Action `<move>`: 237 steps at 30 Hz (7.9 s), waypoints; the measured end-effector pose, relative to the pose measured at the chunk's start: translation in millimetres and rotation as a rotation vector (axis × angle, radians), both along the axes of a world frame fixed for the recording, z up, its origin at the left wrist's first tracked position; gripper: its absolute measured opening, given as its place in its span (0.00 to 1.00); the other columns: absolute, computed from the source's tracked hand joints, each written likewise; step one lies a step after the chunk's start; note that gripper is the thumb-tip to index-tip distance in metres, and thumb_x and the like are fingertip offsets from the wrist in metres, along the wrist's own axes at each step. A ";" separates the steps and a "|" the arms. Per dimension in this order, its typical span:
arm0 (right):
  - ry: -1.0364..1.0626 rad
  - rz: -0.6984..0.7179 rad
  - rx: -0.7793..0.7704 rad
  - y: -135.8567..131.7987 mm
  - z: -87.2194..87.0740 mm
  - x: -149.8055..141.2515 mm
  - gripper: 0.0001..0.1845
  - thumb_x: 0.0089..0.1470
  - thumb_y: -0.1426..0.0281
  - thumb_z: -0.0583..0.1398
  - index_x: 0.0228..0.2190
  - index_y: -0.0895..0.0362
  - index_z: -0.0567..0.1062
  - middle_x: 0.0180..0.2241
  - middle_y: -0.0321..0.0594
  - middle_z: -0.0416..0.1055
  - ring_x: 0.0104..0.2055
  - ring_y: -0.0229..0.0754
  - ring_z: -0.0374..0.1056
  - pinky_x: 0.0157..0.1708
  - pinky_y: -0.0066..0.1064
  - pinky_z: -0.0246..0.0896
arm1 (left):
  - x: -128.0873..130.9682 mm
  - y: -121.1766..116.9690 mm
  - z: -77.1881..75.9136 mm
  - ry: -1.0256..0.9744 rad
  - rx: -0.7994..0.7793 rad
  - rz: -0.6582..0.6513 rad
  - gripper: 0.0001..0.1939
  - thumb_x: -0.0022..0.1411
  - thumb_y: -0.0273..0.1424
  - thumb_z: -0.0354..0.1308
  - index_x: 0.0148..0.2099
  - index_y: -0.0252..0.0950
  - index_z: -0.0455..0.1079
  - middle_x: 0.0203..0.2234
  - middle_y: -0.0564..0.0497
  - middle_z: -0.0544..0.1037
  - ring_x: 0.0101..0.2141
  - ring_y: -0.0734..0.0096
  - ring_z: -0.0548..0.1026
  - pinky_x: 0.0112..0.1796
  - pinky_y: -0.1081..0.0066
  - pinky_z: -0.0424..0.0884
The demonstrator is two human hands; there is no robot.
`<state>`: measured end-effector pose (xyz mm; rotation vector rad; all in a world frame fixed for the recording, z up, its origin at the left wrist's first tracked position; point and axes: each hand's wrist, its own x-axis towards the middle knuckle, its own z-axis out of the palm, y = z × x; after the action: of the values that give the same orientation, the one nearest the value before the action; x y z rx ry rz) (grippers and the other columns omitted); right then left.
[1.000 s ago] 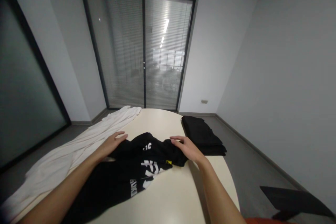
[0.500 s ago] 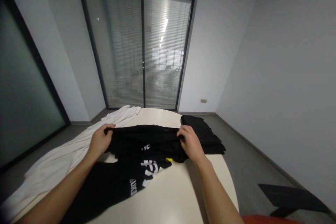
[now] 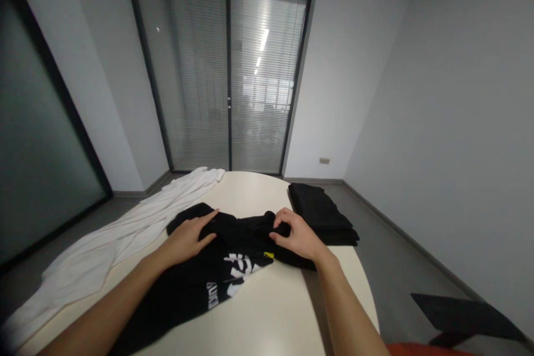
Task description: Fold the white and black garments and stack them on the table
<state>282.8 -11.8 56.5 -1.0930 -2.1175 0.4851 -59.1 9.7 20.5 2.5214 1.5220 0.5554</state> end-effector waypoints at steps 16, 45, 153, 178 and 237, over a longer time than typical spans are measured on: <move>-0.171 -0.241 -0.010 11.3 -12.1 10.2 0.12 0.56 0.72 0.56 0.39 0.55 0.77 0.40 0.42 0.75 0.42 0.45 0.70 0.45 0.37 0.63 | -3.7 0.3 -1.6 0.002 0.025 -0.041 0.16 0.68 0.37 0.50 0.54 0.43 0.73 0.44 0.48 0.77 0.43 0.61 0.77 0.46 0.63 0.70; 0.096 -0.236 0.223 -19.1 -15.2 -90.7 0.10 0.63 0.69 0.53 0.42 0.52 0.73 0.41 0.41 0.76 0.47 0.45 0.70 0.51 0.41 0.62 | 9.6 -18.8 30.0 -0.314 0.502 -0.210 0.13 0.63 0.26 0.53 0.50 0.38 0.70 0.43 0.46 0.76 0.45 0.60 0.73 0.47 0.59 0.69; -0.431 -0.499 -0.018 13.1 -28.4 -9.2 0.09 0.61 0.65 0.57 0.42 0.49 0.75 0.32 0.37 0.76 0.36 0.41 0.72 0.31 0.28 0.52 | -49.0 31.8 12.6 -0.776 0.223 0.282 0.12 0.54 0.41 0.57 0.36 0.39 0.65 0.33 0.50 0.76 0.36 0.64 0.75 0.37 0.69 0.71; 0.256 -0.494 -0.598 73.8 38.3 8.1 0.12 0.60 0.63 0.57 0.41 0.58 0.70 0.29 0.45 0.79 0.28 0.41 0.76 0.29 0.29 0.71 | -49.8 84.3 55.4 -0.594 -0.260 0.327 0.16 0.65 0.38 0.44 0.45 0.34 0.68 0.36 0.38 0.83 0.28 0.59 0.82 0.27 0.66 0.73; -0.244 0.095 -0.032 -22.7 -21.1 -72.3 0.08 0.56 0.68 0.61 0.26 0.55 0.74 0.52 0.43 0.73 0.56 0.48 0.65 0.57 0.42 0.55 | -41.1 28.2 -42.3 -0.412 -0.136 0.439 0.25 0.57 0.44 0.59 0.51 0.33 0.64 0.27 0.49 0.78 0.30 0.58 0.78 0.32 0.65 0.70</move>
<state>210.5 -34.4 35.4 -1.1217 -2.3903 0.4503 -100.3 37.8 -21.8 1.8222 1.8619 0.9224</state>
